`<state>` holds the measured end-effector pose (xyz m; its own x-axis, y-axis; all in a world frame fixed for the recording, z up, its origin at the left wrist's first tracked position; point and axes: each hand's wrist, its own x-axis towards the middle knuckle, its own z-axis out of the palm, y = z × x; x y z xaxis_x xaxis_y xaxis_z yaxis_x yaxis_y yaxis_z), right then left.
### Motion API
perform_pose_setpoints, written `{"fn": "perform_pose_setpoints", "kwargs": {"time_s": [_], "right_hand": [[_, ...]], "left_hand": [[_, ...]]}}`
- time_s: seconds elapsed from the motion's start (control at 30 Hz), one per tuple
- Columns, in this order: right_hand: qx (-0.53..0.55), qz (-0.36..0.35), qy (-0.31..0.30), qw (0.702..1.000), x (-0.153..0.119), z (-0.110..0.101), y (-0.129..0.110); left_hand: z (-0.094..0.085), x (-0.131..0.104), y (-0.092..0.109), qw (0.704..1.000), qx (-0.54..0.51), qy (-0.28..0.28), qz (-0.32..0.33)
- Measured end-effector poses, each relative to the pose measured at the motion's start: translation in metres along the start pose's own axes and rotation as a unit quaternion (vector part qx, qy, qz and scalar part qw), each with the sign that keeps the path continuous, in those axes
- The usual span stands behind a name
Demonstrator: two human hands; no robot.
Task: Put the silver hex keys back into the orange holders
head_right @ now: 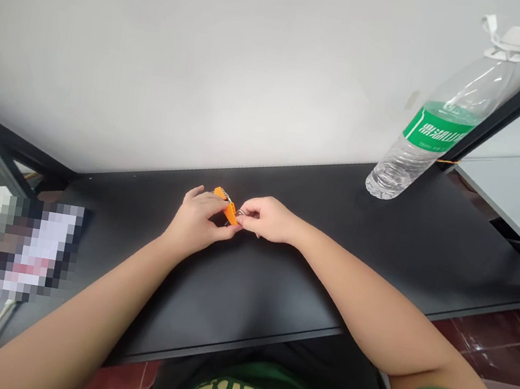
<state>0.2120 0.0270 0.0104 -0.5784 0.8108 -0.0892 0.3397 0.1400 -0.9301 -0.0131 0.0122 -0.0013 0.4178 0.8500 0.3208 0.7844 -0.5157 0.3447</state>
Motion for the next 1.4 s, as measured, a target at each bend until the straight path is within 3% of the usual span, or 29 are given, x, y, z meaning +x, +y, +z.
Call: {"fn": "perform_pose_setpoints", "kwargs": {"time_s": [0.13,0.37,0.63,0.83,1.1,1.27,1.4], "right_hand": [[0.016,0.017,0.008,1.000,-0.001,-0.005,-0.001],[0.112,0.053,-0.069,0.990,0.003,-0.011,0.004],[0.199,0.069,-0.098,0.973,0.003,-0.013,0.003],[0.155,0.090,-0.087,0.980,0.003,-0.009,0.002],[-0.069,0.049,-0.001,0.996,-0.007,-0.008,-0.006],[-0.069,0.026,-0.009,0.997,-0.008,-0.007,-0.009],[0.015,0.036,-0.001,0.999,-0.007,-0.010,-0.010]], "left_hand": [[0.000,0.001,-0.002,1.000,0.001,0.011,-0.007],[-0.001,-0.001,-0.002,1.000,-0.001,0.006,0.001],[-0.001,-0.001,-0.001,1.000,0.003,0.011,0.007],[-0.001,-0.002,0.000,1.000,0.016,0.012,0.010],[-0.002,0.000,0.000,1.000,0.016,-0.010,-0.009],[0.000,-0.001,0.000,1.000,0.006,-0.004,0.000],[-0.001,-0.001,-0.002,1.000,0.002,0.004,0.004]]}}
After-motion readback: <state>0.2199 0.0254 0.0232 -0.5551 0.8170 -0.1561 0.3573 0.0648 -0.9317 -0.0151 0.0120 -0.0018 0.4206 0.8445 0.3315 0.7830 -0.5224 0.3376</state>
